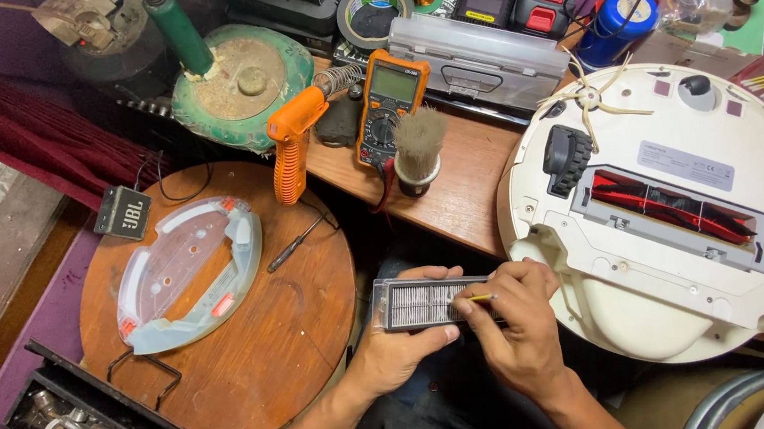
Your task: Cleaning a robotic vacuum cleaner filter using a cotton swab to remove dust and debris.
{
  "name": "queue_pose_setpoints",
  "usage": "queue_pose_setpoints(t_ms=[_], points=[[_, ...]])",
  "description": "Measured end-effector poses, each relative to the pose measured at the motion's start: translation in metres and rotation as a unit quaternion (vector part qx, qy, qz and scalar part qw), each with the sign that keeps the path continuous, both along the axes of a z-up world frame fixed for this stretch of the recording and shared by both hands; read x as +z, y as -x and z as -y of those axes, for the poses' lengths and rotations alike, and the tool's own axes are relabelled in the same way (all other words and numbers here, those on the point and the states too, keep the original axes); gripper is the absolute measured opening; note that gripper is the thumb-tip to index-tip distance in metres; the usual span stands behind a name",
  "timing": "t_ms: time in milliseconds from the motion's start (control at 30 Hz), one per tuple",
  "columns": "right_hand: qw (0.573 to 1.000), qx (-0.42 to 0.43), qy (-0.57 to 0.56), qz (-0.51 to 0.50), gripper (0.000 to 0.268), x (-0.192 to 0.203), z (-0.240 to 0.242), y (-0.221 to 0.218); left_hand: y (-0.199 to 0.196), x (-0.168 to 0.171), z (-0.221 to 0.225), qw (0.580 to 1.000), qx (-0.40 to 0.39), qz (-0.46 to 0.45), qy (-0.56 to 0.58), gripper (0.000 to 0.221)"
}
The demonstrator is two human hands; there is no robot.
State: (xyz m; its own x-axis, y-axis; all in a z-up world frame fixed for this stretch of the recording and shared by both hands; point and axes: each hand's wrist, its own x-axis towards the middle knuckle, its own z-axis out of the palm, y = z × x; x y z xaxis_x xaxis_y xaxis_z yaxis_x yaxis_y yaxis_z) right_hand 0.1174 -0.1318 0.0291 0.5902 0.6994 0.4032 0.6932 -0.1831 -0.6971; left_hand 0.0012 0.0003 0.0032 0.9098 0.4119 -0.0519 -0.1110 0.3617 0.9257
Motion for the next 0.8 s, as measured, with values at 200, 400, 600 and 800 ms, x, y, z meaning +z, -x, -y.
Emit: queue_pose_setpoints(t_ms=[200,400,600,800], points=[[0.995,-0.010,-0.038,0.095,0.005,-0.003,-0.003,-0.005,0.001,0.004,0.001,1.000,-0.020,0.001,-0.004,0.058],[0.997,-0.007,-0.063,0.052,0.009,-0.003,-0.004,-0.007,0.002,0.002,0.001,1.000,-0.028,0.004,0.008,0.057],[0.990,-0.009,-0.002,-0.144,0.014,-0.013,0.006,-0.005,0.001,0.002,-0.002,0.999,-0.027,0.012,0.027,0.057],[0.899,-0.044,-0.162,-0.404,0.019,-0.028,0.014,-0.007,0.000,-0.002,-0.001,1.000,-0.001,-0.006,0.012,0.057]])
